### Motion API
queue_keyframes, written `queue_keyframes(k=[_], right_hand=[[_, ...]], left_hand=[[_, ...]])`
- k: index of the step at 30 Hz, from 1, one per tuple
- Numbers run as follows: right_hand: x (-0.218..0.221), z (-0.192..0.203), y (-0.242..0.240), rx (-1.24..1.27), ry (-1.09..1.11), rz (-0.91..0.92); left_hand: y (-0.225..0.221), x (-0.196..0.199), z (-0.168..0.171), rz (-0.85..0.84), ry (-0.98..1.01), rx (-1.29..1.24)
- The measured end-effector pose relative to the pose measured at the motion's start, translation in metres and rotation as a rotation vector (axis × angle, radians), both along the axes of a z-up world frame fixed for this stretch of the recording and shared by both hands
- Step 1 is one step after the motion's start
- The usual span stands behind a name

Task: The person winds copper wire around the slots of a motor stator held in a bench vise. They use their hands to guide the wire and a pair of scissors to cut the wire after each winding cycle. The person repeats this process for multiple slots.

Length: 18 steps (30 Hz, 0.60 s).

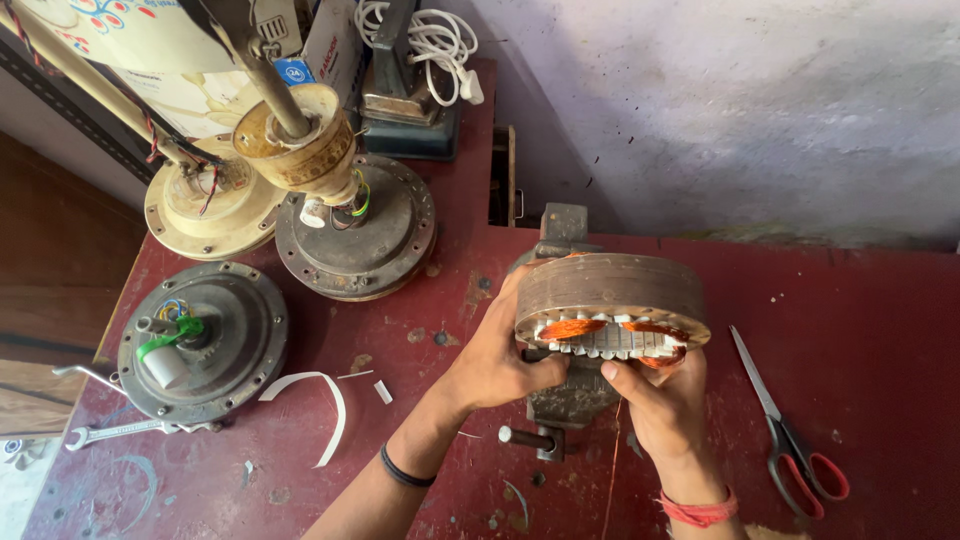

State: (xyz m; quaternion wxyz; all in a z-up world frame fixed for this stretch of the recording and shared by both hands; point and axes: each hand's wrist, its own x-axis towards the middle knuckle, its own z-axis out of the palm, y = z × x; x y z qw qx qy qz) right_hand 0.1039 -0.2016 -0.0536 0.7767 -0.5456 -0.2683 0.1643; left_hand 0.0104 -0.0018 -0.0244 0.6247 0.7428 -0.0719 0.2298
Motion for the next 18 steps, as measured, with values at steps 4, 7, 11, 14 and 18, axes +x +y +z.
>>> queue_keyframes(k=[4, 7, 11, 14, 18], right_hand=[[-0.010, 0.007, 0.004, -0.001, 0.005, 0.002], [-0.018, 0.015, 0.008, -0.027, 0.015, -0.047], [-0.025, 0.030, 0.011, -0.054, 0.055, -0.090], [-0.031, 0.038, 0.012, -0.105, 0.071, -0.114], [-0.032, 0.039, 0.014, -0.105, 0.050, -0.129]], left_hand=[[-0.002, 0.000, -0.002, 0.012, -0.019, 0.014], [-0.003, -0.002, -0.002, 0.013, -0.003, 0.001], [-0.006, -0.004, 0.001, -0.037, 0.043, -0.146], [-0.005, -0.006, 0.005, -0.105, 0.039, -0.253], [-0.006, -0.007, 0.008, -0.114, 0.087, -0.363]])
